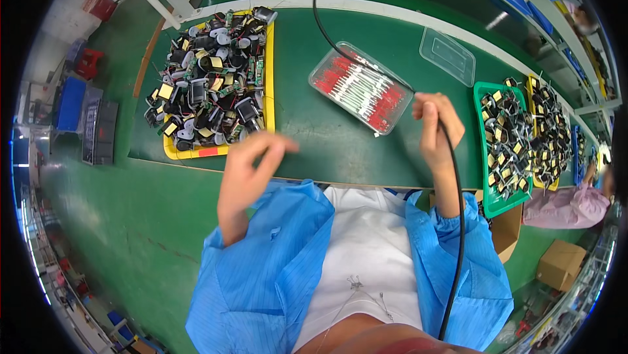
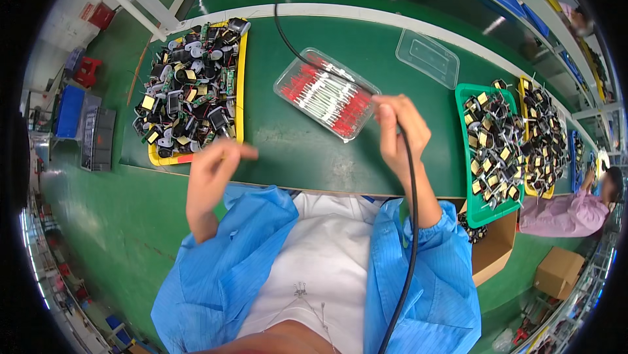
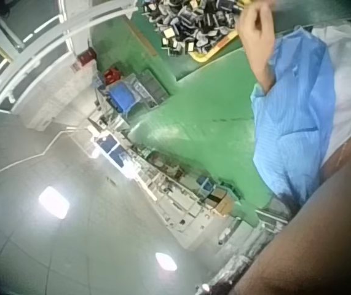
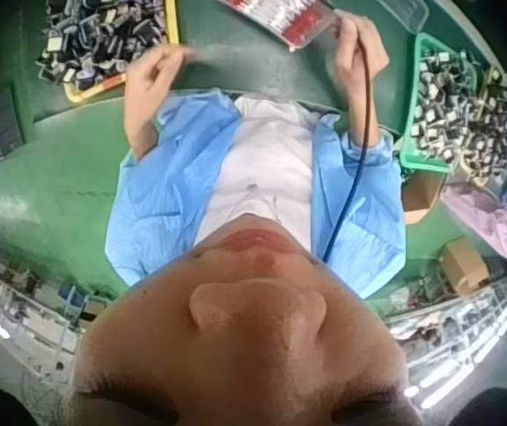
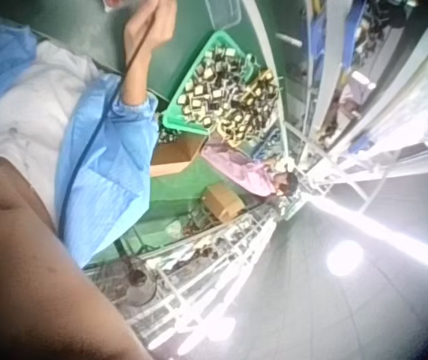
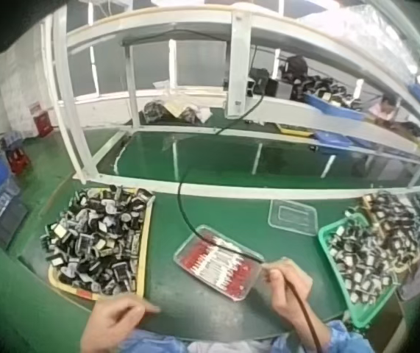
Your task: The person picks up small electronic components from a yellow tray and uses a cotton swab to clean the surface of the device. They then insert a red wire into a port on the component and place the finished unit into a green tray. The process is repeated for multiple units.
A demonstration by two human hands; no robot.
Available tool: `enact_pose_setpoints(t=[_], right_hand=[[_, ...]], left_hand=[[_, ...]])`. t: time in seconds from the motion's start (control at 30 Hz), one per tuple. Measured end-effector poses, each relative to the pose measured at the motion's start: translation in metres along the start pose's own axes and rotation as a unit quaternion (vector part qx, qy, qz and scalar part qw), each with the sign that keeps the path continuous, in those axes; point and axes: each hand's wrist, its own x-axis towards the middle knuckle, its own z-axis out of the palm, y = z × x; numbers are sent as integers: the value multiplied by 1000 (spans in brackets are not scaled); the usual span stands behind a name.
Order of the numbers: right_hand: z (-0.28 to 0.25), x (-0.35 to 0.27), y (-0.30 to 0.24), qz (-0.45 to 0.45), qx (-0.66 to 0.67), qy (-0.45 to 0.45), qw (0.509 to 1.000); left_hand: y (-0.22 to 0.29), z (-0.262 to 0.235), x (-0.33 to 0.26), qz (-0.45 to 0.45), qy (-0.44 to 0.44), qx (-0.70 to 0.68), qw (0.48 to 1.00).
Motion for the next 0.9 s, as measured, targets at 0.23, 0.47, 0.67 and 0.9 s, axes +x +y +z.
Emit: enact_pose_setpoints(t=[0.23,0.47,0.67,0.9], right_hand=[[-36,25,1,-71,-228,151,959],[-120,-10,21,-37,-420,34,906],[-125,-29,20,110,-341,-236,903],[-139,9,43,200,-343,-303,866]], left_hand=[[-11,60,82,64,204,124,969],[-27,83,109,-83,270,134,950],[-42,85,105,-129,244,137,951],[-22,111,96,-225,254,-179,923]])
